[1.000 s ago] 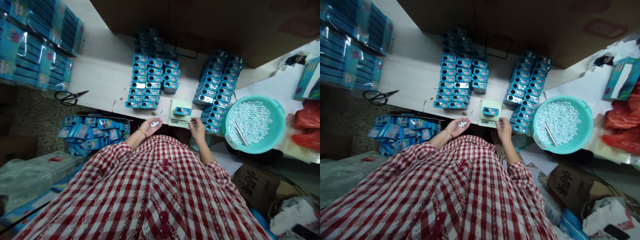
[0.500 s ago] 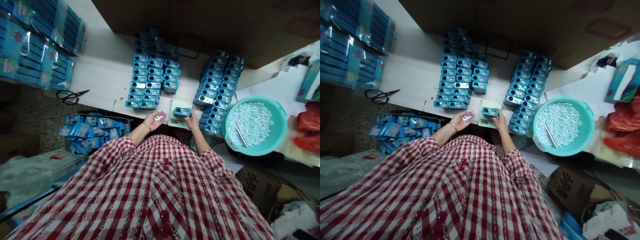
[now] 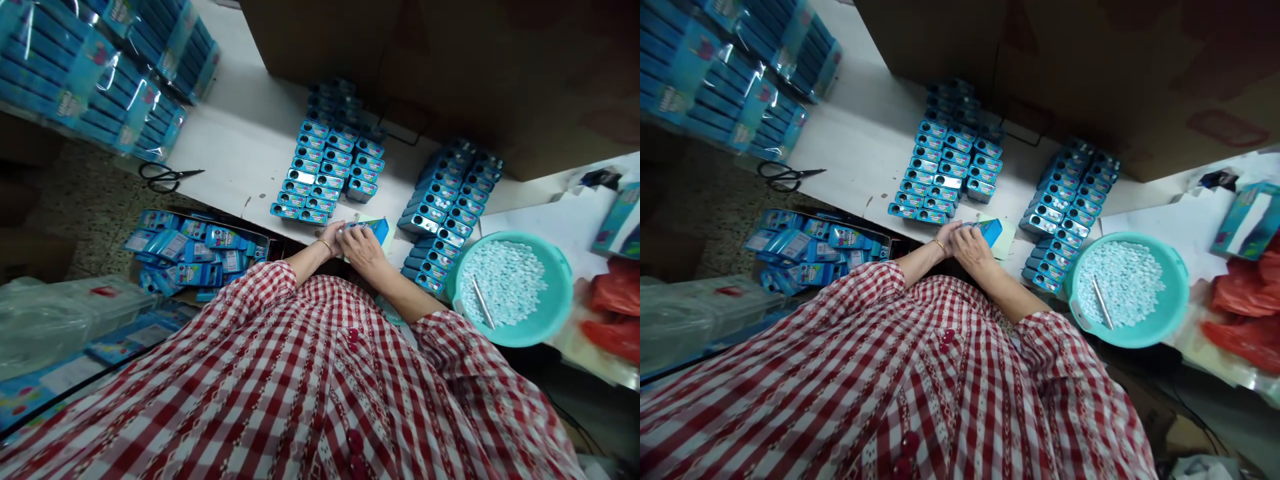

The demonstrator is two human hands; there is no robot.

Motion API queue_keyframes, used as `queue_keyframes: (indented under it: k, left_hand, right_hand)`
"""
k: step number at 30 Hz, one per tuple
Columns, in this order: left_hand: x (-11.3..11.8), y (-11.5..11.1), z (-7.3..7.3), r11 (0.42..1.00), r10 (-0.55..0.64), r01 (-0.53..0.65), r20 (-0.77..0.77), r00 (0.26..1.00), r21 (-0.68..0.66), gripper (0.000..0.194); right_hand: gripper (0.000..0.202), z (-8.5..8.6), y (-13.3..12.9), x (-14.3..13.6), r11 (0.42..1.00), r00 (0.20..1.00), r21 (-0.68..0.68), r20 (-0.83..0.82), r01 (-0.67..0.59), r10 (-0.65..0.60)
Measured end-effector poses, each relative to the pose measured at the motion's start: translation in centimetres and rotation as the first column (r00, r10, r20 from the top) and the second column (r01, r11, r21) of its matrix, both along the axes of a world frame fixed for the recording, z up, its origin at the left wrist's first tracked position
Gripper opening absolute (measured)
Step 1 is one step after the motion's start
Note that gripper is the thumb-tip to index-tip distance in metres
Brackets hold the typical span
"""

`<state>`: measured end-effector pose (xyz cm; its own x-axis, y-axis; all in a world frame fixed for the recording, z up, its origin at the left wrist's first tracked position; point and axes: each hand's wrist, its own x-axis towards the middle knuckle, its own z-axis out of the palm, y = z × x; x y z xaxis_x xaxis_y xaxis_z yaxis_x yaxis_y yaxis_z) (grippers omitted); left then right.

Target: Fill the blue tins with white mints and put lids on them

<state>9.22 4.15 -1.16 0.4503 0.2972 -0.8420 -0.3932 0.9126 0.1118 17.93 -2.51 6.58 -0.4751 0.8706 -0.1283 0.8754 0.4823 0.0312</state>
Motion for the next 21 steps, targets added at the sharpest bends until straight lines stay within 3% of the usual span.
queue_keyframes:
  k: [3, 8, 14, 21]
  left_hand:
    - [0.1, 0.4, 0.1, 0.999, -0.03, 0.029, 0.018, 0.999, 0.018, 0.032]
    - [0.6, 0.9, -1.0, 0.994, -0.102, 0.103, -0.029, 0.994, 0.041, 0.029]
    - [1.5, 0.8, -0.5, 0.981, -0.191, 0.191, -0.009, 0.982, 0.018, 0.025]
    - [1.8, 0.6, 0.2, 0.985, -0.164, 0.165, -0.022, 0.986, 0.046, 0.023]
  right_hand:
    - [0.034, 0.3, 0.2, -0.3, 0.999, 0.998, 0.028, 0.054, -0.036, 0.034]
    - [0.033, 0.7, -0.6, -0.4, 0.999, 0.998, 0.015, 0.037, -0.052, 0.051]
    - [0.036, 1.4, -0.7, 0.3, 0.996, 0.998, -0.058, -0.007, 0.069, -0.069]
    - [0.04, 1.7, -1.4, 2.0, 0.979, 0.978, -0.041, -0.052, 0.199, -0.201]
